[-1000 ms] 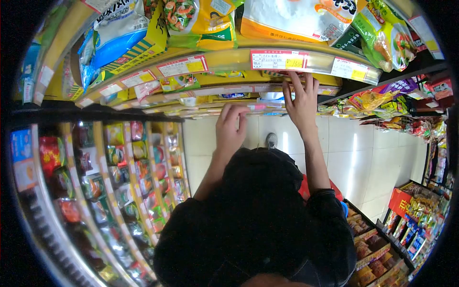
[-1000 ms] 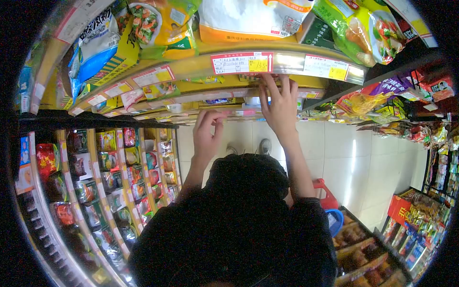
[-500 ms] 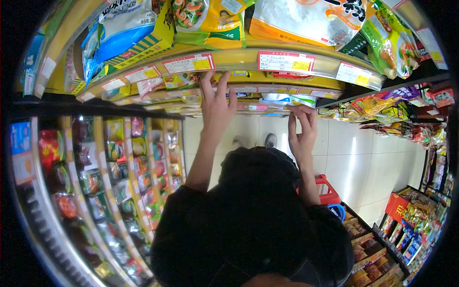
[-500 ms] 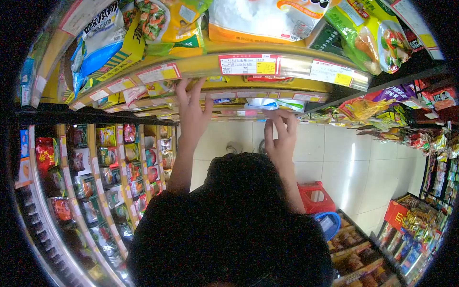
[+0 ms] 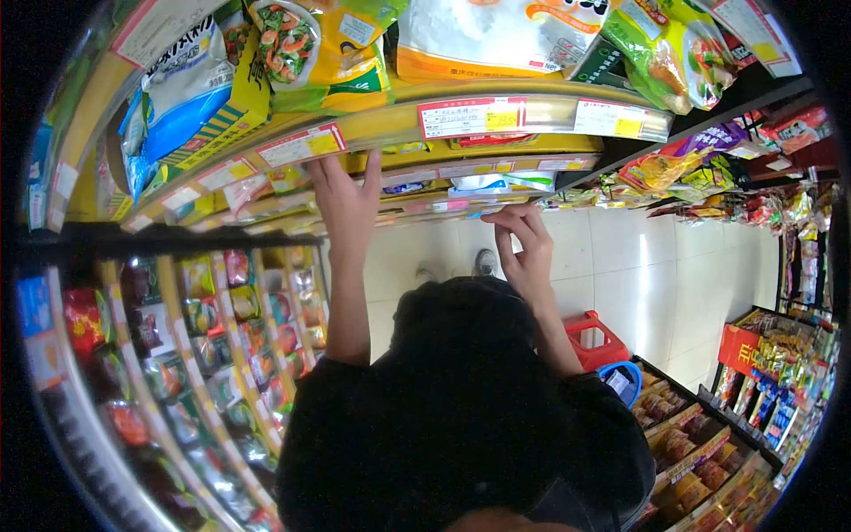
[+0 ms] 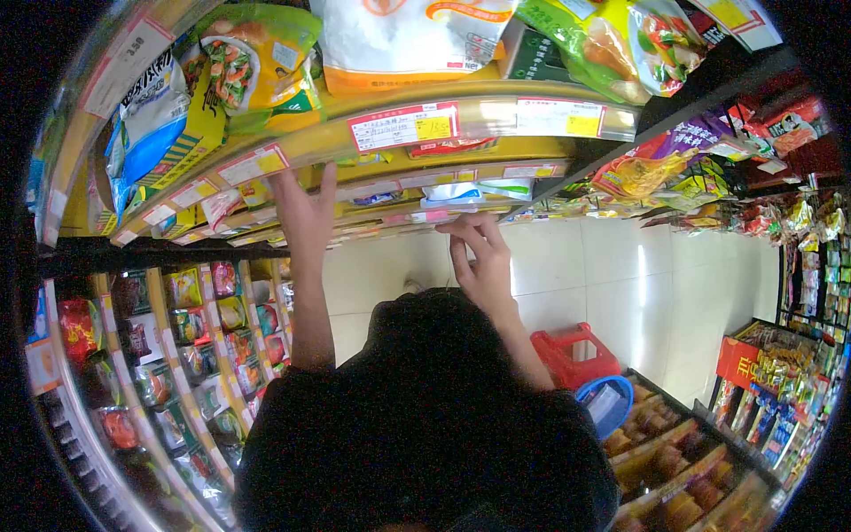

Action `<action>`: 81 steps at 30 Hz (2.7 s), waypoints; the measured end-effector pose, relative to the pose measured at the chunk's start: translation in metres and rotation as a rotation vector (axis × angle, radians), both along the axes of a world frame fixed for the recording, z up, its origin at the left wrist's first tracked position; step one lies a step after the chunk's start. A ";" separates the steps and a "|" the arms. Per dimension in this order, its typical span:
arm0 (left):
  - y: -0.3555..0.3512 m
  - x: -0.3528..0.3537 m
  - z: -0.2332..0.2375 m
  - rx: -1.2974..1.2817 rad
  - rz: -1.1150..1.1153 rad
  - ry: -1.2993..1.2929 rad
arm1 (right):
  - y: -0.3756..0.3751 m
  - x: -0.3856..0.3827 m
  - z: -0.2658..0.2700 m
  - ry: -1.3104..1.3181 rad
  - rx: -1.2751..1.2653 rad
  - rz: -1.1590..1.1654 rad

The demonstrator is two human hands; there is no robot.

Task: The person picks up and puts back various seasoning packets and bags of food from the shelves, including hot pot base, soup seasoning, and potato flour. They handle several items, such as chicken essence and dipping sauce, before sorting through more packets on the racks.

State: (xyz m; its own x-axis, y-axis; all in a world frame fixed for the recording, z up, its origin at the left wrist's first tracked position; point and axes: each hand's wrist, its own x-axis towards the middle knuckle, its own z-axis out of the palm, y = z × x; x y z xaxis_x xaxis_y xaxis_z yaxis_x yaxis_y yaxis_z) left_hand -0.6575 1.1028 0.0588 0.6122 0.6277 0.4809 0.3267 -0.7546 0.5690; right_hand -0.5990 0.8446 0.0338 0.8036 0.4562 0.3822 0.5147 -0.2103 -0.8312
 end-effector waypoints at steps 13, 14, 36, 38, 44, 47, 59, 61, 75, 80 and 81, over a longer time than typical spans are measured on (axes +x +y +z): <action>0.031 0.006 -0.006 -0.082 -0.128 0.263 | -0.012 -0.004 -0.010 0.025 -0.034 0.050; 0.029 0.005 -0.007 -0.059 -0.145 0.236 | -0.012 -0.006 -0.011 0.035 -0.037 0.055; 0.015 0.010 -0.020 -0.134 -0.081 0.086 | -0.002 -0.011 -0.016 0.118 -0.054 0.182; 0.016 0.012 -0.016 -0.190 -0.111 0.094 | -0.001 -0.012 -0.016 0.113 -0.058 0.188; 0.010 0.000 -0.022 -0.185 -0.122 0.018 | -0.003 -0.011 -0.014 0.132 -0.066 0.167; 0.008 -0.004 -0.022 -0.382 -0.171 -0.172 | -0.004 -0.012 -0.005 0.208 -0.049 0.112; 0.033 -0.004 -0.033 -0.139 -0.068 -0.054 | 0.074 0.026 0.011 -0.047 -0.231 0.133; 0.042 -0.007 -0.037 -0.102 -0.071 -0.024 | 0.082 0.030 0.009 -0.059 -0.336 0.128; 0.034 -0.004 -0.030 0.025 -0.044 0.020 | 0.105 0.027 0.003 -0.085 -0.490 -0.065; 0.020 -0.003 -0.020 0.031 -0.026 0.026 | 0.105 0.029 -0.001 -0.095 -0.519 -0.040; 0.020 -0.003 -0.021 0.003 -0.032 0.020 | 0.103 0.027 0.002 -0.107 -0.520 -0.052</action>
